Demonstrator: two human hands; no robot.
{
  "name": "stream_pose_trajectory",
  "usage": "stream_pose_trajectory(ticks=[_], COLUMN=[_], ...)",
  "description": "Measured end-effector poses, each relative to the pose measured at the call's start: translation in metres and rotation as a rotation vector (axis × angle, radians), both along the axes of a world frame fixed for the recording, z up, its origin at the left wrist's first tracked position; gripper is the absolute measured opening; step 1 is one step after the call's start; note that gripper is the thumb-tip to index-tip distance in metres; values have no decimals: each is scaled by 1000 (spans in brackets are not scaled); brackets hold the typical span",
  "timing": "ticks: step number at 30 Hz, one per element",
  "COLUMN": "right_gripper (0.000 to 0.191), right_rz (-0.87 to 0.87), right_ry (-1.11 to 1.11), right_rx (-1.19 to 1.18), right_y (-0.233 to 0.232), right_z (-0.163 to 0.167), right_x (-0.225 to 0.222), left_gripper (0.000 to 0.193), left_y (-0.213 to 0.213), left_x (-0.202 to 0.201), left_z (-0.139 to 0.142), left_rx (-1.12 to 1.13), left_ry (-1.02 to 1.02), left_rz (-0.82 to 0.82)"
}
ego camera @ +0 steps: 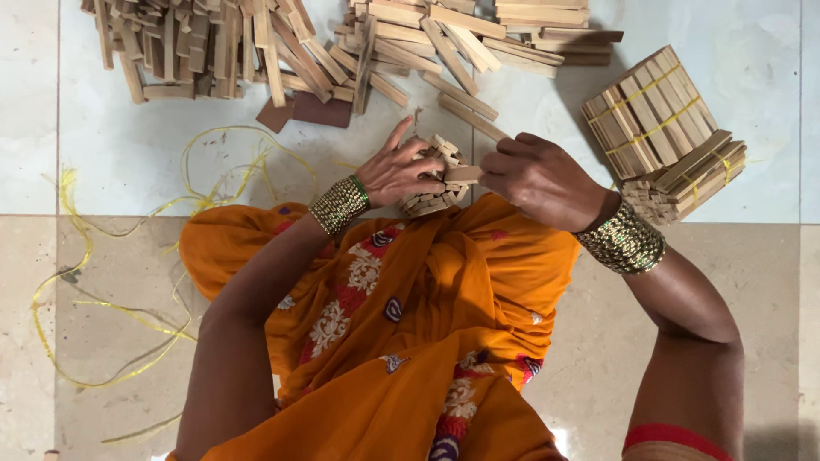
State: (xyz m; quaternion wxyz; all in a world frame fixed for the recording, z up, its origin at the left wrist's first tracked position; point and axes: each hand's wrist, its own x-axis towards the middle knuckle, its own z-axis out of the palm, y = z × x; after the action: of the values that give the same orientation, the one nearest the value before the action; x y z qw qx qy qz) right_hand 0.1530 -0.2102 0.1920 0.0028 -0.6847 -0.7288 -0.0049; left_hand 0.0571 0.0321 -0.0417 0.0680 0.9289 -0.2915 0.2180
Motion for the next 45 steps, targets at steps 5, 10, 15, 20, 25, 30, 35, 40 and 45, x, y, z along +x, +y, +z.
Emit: stream_pose_trajectory(ticks=[5, 10, 15, 20, 25, 30, 35, 40, 45], right_gripper=[26, 32, 31, 26, 15, 7, 12, 13, 22], right_rz=[-39, -9, 2, -7, 44, 144, 68, 56, 65], right_ry=[76, 117, 216, 192, -18, -220, -206, -94, 0], right_rx=[-5, 41, 86, 66, -27, -128, -281, -102, -46], right_y=[-9, -13, -10, -7, 4, 30, 56, 35, 21], right_z=[-1, -13, -21, -14, -16, -14, 10, 20, 10], right_x=[1, 15, 35, 41, 20, -21, -9, 18, 21], left_gripper=[24, 26, 27, 26, 27, 31, 39, 17, 22], left_y=[-2, -2, -3, -3, 0, -6, -5, -5, -4], left_x=[1, 0, 1, 0, 3, 9, 10, 3, 3], left_z=[-4, -3, 0, -1, -10, -20, -18, -11, -8], left_rx=[-10, -12, -4, -7, 37, 96, 31, -52, -13], left_ry=[43, 75, 79, 66, 34, 52, -96, 59, 7], left_rz=[5, 7, 6, 5, 3, 49, 19, 17, 10])
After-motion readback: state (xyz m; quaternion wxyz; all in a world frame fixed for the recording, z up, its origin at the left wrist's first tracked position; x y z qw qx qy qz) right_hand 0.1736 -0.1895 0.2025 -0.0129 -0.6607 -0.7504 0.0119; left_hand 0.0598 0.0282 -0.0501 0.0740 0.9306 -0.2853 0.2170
